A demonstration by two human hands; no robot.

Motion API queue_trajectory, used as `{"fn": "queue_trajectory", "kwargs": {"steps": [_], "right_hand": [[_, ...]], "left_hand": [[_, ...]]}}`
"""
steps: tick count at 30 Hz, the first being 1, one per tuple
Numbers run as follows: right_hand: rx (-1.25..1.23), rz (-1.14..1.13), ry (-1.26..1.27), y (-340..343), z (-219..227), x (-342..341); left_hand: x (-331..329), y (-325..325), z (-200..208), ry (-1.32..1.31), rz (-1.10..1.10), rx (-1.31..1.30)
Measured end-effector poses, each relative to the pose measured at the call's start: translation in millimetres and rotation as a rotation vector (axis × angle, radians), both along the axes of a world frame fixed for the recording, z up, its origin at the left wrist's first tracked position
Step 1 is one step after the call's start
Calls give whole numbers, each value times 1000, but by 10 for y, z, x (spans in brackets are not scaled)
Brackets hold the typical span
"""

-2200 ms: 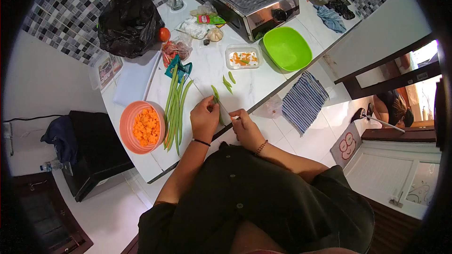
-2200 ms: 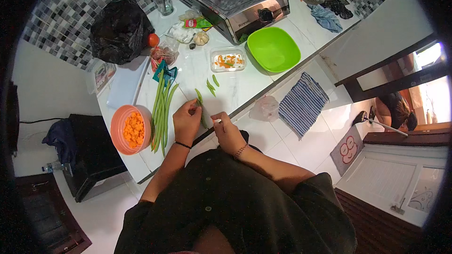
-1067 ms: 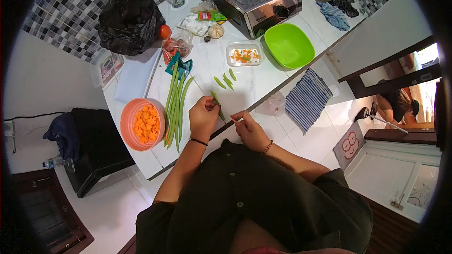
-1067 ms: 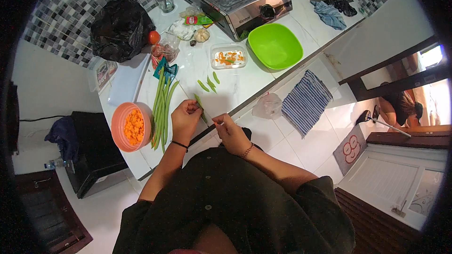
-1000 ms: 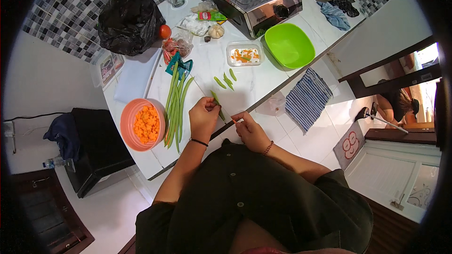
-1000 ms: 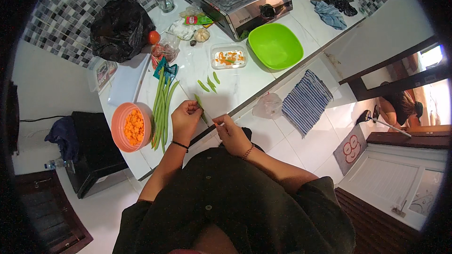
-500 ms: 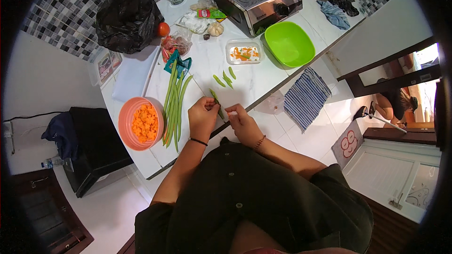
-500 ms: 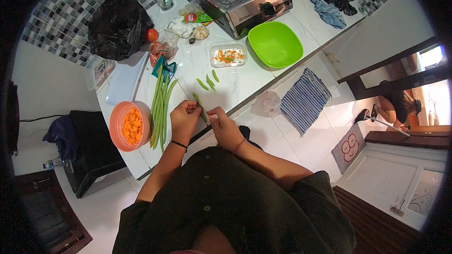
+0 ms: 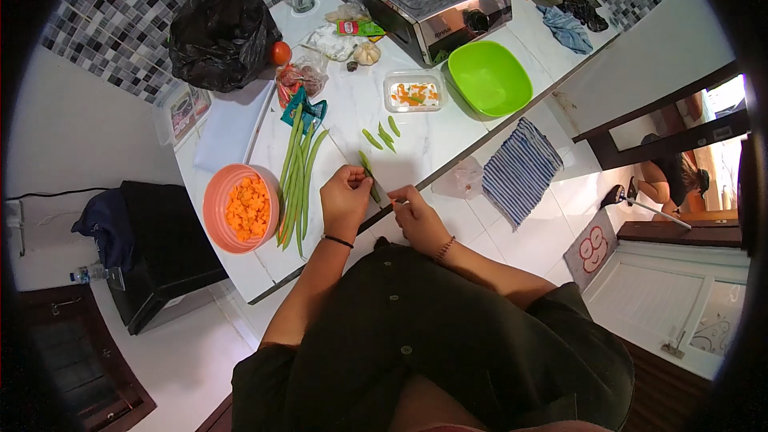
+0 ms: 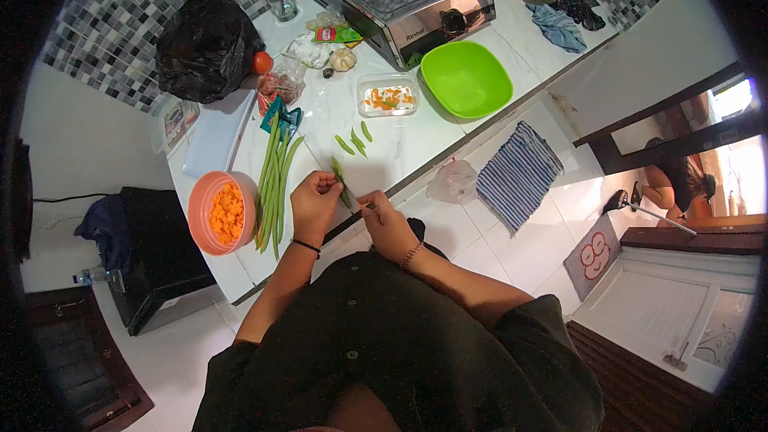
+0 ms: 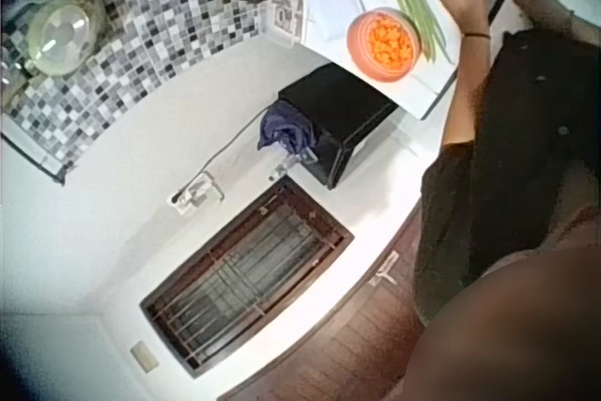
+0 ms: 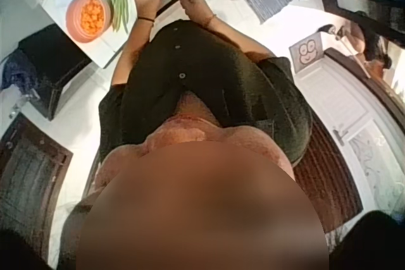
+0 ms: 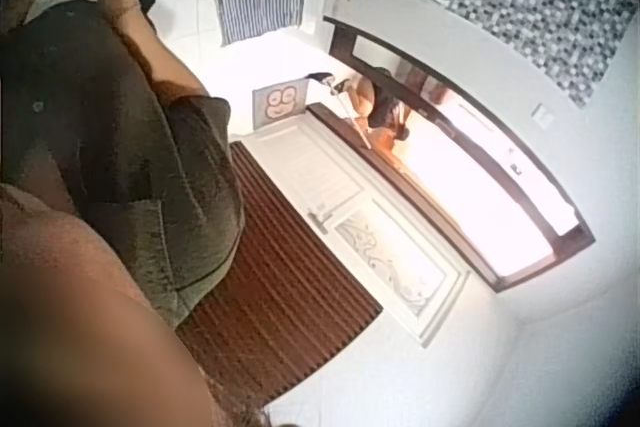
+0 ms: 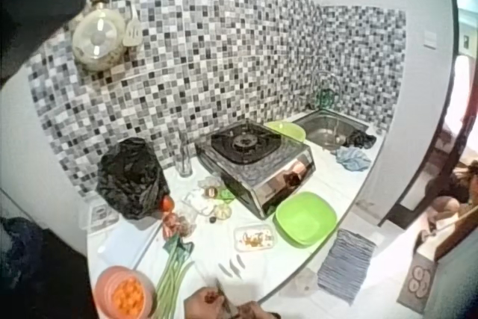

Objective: Cutting green beans into smaller pieces using a knife on a kitchen counter.

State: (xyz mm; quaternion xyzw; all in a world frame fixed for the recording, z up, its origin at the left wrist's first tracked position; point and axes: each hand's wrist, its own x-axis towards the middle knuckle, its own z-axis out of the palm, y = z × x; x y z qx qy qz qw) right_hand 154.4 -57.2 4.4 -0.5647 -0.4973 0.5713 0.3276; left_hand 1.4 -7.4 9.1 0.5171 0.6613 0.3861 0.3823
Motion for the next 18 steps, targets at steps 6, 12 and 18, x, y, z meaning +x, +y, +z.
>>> {"fn": "queue_trajectory", "kwargs": {"steps": [6, 12, 18], "right_hand": [[-72, -67, 80, -47, 87, 187], [-105, 22, 178, 119, 163, 210], [-185, 114, 242, 162, 57, 229]], "left_hand": [[-35, 110, -63, -68, 27, -5], [-20, 176, 44, 28, -4, 13], [-37, 143, 41, 90, -3, 23]]}}
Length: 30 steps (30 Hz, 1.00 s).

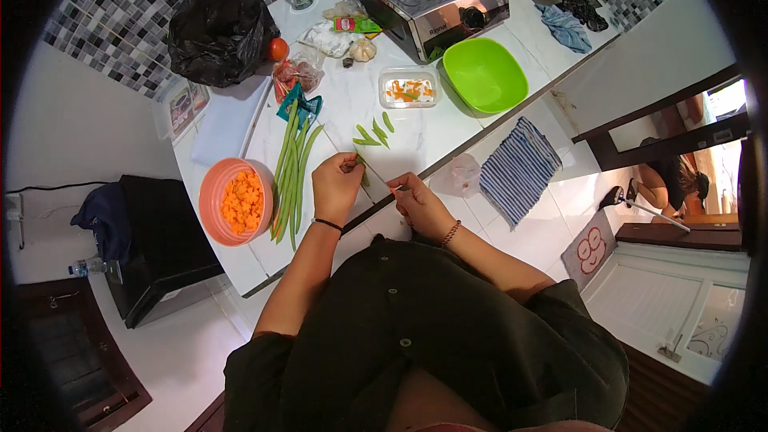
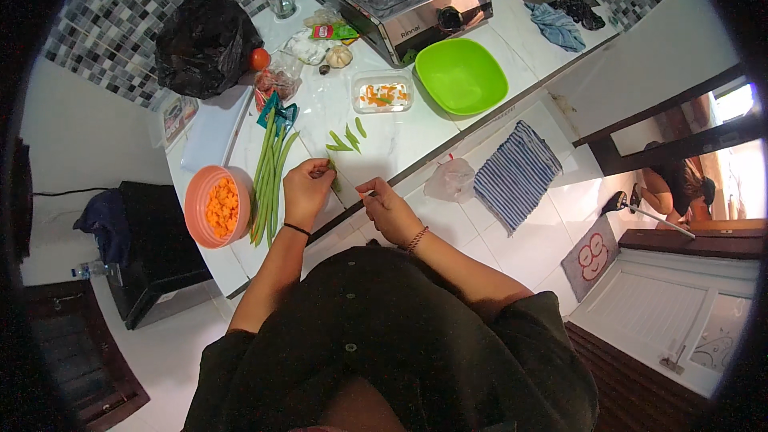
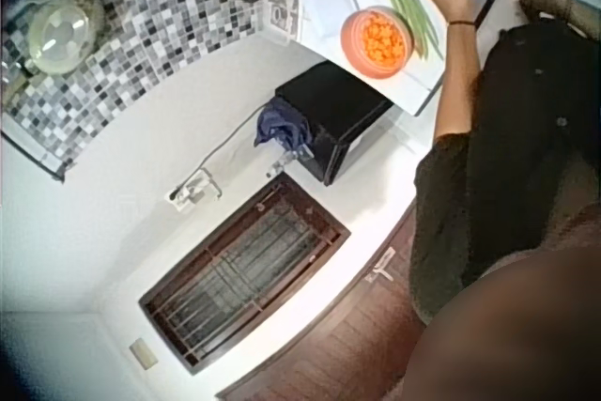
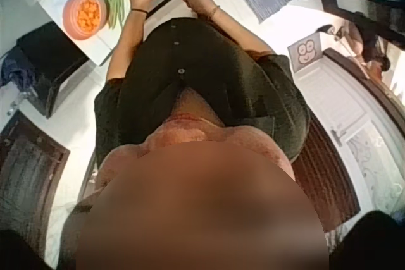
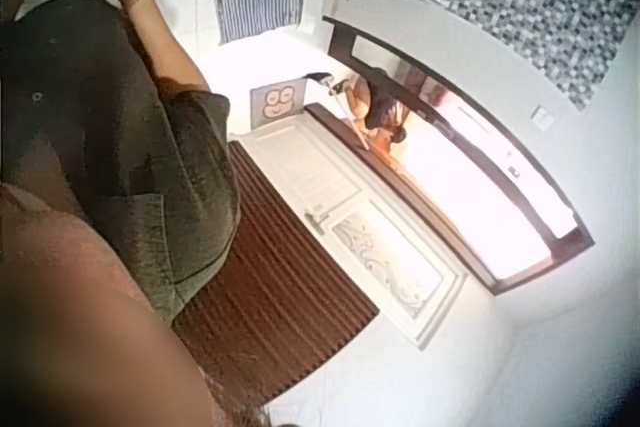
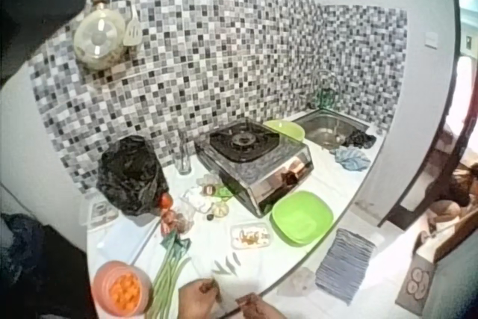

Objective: Cutting green beans into smaller pieces using a knife on a kitchen counter.

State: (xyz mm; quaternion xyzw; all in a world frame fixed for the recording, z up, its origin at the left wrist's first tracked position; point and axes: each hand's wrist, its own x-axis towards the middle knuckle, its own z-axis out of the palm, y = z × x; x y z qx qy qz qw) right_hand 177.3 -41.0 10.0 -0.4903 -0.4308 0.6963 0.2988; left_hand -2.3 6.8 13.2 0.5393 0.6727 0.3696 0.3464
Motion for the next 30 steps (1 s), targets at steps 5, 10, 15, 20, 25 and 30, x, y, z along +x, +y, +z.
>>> {"fn": "queue_trajectory", "kwargs": {"steps": [5, 10, 15, 20, 25, 30], "right_hand": [[76, -7, -60, -23, -17, -18], [122, -34, -56, -95, -36, -60], [156, -42, -108, -240, -21, -68], [185, -69, -138, -265, -53, -103], [166, -84, -192, -276, -5, -152], [195, -108, -264, -292, -28, -232]], "left_hand": [[-67, -49, -70, -20, -95, -135], [-49, -96, -61, -108, -48, -147], [-7, -114, -13, -87, -16, -115], [-21, -87, -90, -40, 10, -126], [-24, -76, -20, -53, -22, -148], [-44, -50, -33, -134, -44, -200]]}}
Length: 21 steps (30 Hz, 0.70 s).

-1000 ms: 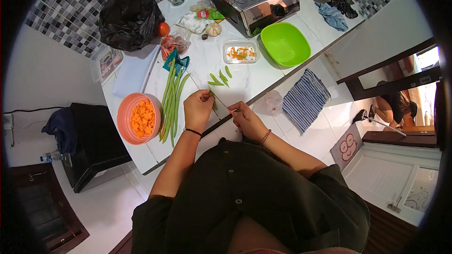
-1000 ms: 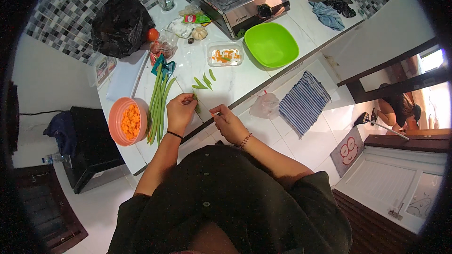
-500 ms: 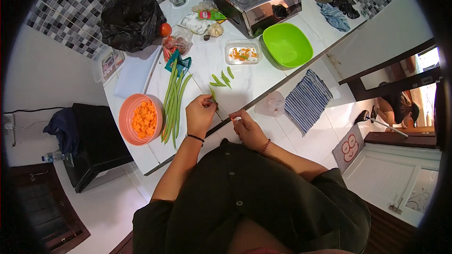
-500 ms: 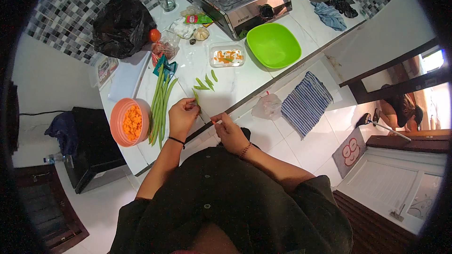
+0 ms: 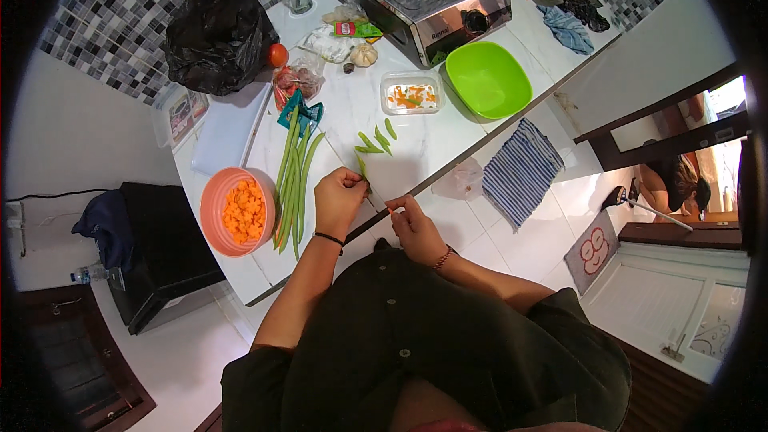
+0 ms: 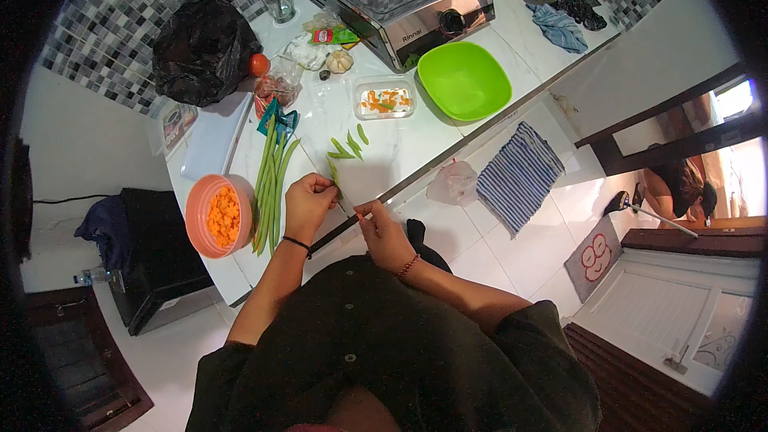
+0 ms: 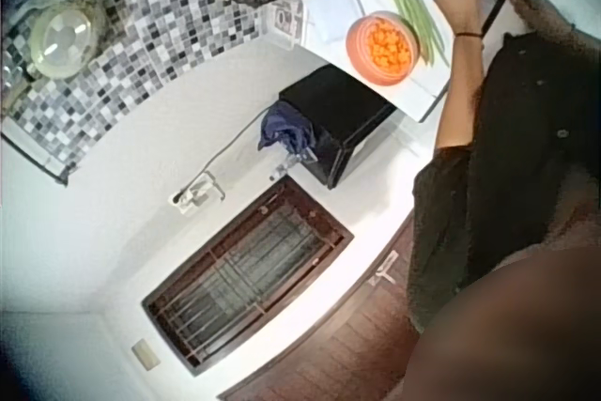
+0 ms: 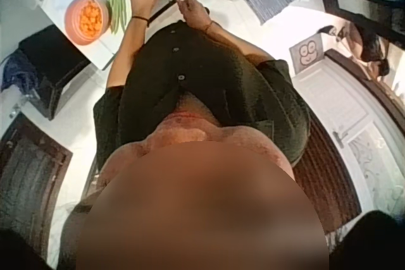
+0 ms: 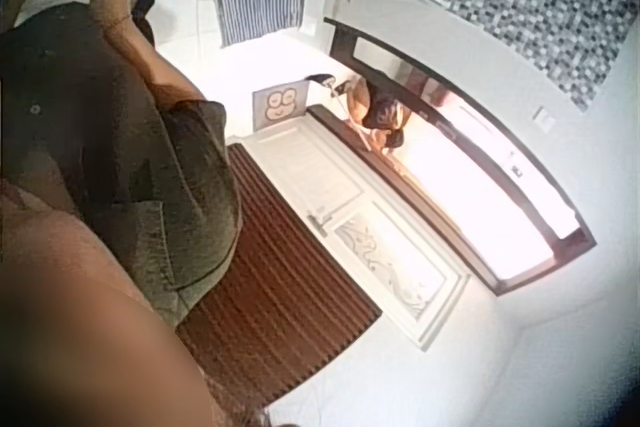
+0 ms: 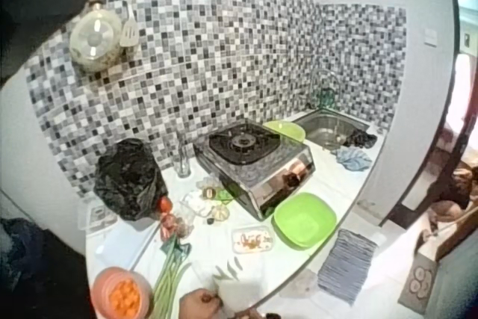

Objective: Cutting green beans into smaller pieces using a knife on a kitchen counter.

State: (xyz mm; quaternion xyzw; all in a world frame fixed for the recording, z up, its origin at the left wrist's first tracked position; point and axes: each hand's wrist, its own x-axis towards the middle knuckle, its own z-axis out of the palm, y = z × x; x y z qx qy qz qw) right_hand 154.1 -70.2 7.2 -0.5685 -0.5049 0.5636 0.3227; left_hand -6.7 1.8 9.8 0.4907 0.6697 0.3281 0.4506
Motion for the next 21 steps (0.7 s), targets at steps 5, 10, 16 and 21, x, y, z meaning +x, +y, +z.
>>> {"fn": "queue_trajectory", "kwargs": {"steps": [5, 10, 16, 21], "right_hand": [[93, -51, 33, 15, -28, -100], [16, -54, 22, 101, -30, -139], [-47, -29, 88, -1, -2, 2], [-33, -23, 5, 149, 60, 7]], "left_hand": [[-36, -1, -101, -22, 24, 15], [-22, 2, -119, 23, 22, 22], [7, -7, -73, 66, 35, 57], [115, -43, 149, 240, -31, 99]]}}
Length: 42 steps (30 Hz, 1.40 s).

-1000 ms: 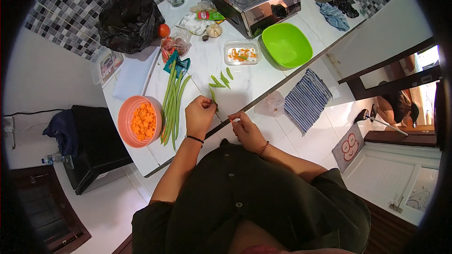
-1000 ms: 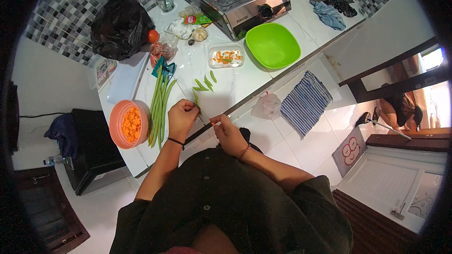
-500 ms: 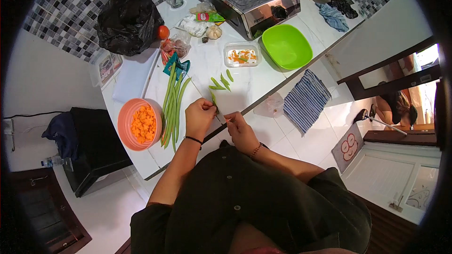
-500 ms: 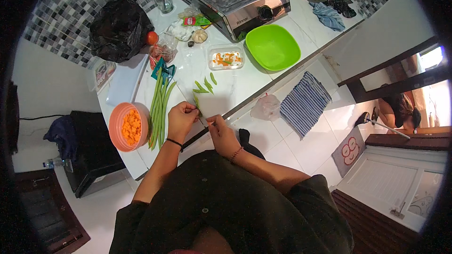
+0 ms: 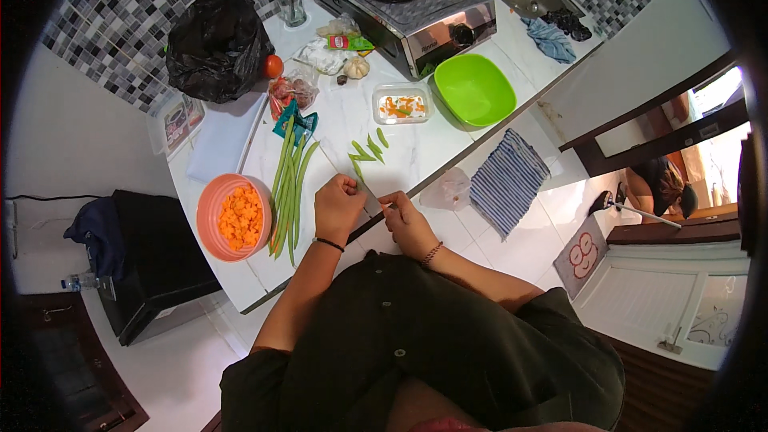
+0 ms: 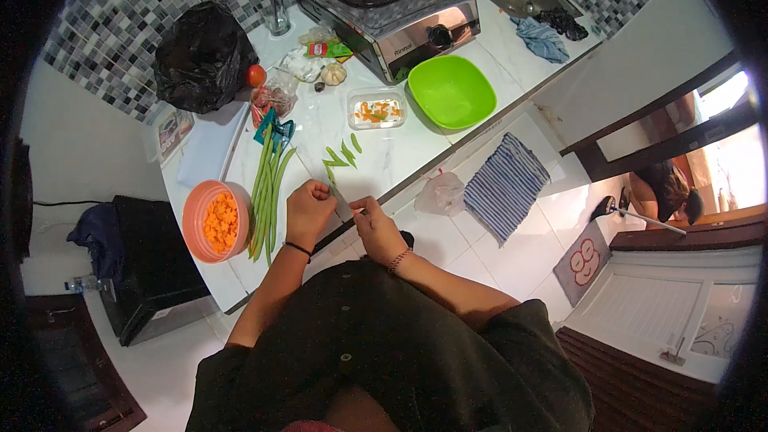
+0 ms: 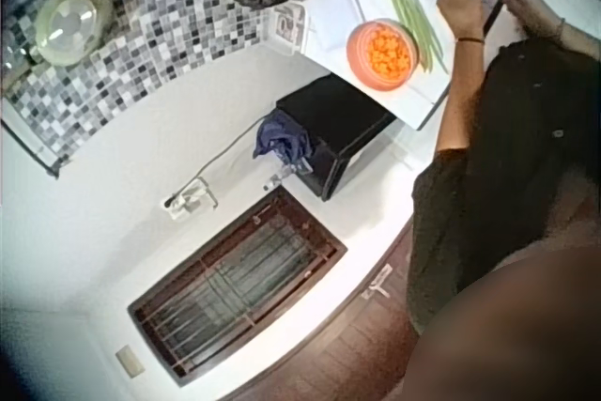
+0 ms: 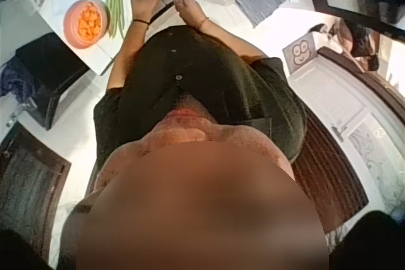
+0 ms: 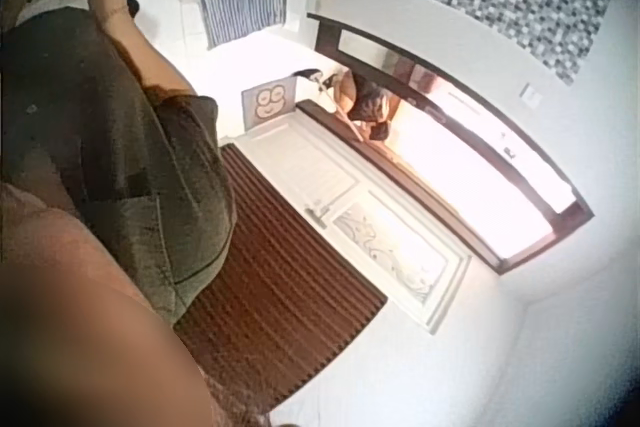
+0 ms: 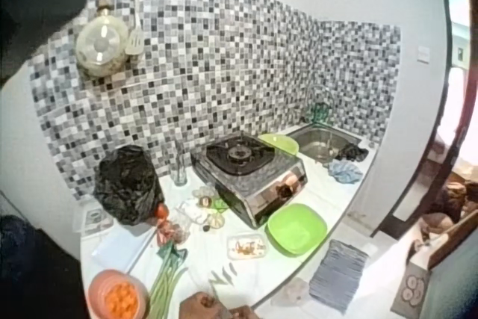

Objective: Cutting green beans into smaller pieces using a knife on a kitchen counter.

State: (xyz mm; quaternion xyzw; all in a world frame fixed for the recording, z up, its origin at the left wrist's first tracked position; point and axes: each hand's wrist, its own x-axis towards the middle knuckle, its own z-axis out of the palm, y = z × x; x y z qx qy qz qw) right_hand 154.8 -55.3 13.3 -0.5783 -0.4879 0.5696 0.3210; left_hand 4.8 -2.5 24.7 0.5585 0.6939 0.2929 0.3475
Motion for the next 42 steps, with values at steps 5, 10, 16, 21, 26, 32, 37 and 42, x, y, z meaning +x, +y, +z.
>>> {"fn": "queue_trajectory", "kwargs": {"steps": [5, 10, 16, 21, 26, 32, 37, 42], "right_hand": [[-11, 145, 83, 13, 77, 141], [371, 98, -167, 231, 99, 502], [738, 284, -712, 864, 196, 499], [885, 246, -743, 1275, -32, 266], [802, 432, -566, 1309, -7, 60], [687, 520, -302, 1391, -1, 66], [651, 565, -129, 1476, -120, 42], [377, 554, 58, 1499, -192, 120]], "left_hand": [[-163, 32, -299, -162, 82, 54], [-125, 75, -53, -49, 78, 188], [-60, 184, -45, 75, 70, 213], [137, 292, -9, 137, 77, 154], [217, 322, -20, 246, 83, 202], [285, 338, 28, 19, 260, 160], [243, 307, -163, -183, 381, 208], [325, 298, -151, -357, 443, 138]]}}
